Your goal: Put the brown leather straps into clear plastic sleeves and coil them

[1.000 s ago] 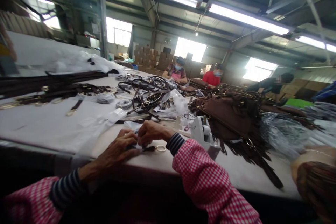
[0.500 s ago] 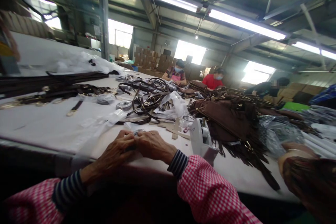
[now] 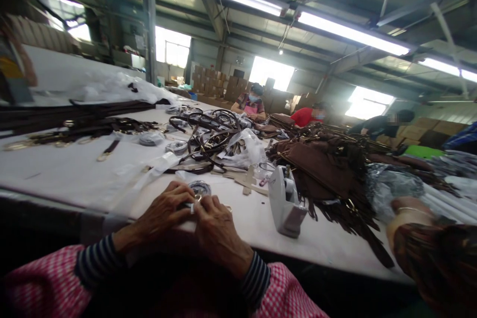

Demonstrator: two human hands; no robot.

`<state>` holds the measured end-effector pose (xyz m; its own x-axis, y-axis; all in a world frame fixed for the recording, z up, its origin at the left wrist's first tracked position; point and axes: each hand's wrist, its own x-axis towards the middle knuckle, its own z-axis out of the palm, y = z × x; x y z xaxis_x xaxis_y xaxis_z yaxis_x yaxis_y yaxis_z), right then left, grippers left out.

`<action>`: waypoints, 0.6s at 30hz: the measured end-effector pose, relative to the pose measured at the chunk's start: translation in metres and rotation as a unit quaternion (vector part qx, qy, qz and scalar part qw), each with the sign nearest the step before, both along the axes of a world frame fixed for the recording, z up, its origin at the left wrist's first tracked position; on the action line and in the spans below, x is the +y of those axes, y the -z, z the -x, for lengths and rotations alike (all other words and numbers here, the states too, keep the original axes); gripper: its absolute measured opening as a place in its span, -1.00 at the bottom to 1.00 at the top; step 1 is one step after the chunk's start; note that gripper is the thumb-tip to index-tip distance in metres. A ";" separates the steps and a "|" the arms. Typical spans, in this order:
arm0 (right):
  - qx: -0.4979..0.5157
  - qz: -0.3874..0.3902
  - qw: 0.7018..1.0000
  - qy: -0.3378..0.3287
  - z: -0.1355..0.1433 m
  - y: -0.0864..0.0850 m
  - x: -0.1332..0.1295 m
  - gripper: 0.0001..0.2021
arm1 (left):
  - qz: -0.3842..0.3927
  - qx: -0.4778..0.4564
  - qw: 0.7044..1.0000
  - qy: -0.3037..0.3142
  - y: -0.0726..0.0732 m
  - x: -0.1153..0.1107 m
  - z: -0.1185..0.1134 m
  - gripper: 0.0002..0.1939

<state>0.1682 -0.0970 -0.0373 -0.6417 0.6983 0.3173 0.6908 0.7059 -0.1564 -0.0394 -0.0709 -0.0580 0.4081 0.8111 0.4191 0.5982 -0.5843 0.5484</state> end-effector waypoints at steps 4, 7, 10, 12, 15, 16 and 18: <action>0.014 -0.020 1.000 0.018 -0.002 0.016 -0.006 -0.48 | 0.038 0.024 0.998 0.044 -0.012 0.005 0.010 -0.84; 0.034 -0.015 0.999 0.021 -0.003 0.019 -0.005 -0.48 | 0.058 0.049 0.996 0.054 -0.020 0.007 0.013 -0.83; 0.047 -0.008 0.998 0.029 -0.002 0.019 -0.006 -0.49 | 0.044 0.074 0.996 0.034 -0.021 0.007 0.011 -0.83; 0.053 -0.003 0.998 0.037 -0.001 0.020 -0.008 -0.48 | 0.028 0.088 0.995 0.028 -0.021 0.007 0.008 -0.82; 0.061 -0.002 0.997 0.048 0.001 0.019 -0.012 -0.45 | 0.005 0.110 0.993 0.031 -0.019 0.009 0.006 -0.81; 0.067 -0.001 0.997 0.047 0.000 0.018 -0.014 -0.45 | -0.010 0.118 0.992 0.041 -0.018 0.010 0.007 -0.80; 0.089 -0.001 0.995 0.037 -0.004 0.014 -0.020 -0.48 | -0.064 0.130 0.986 0.082 -0.012 0.013 0.009 -0.80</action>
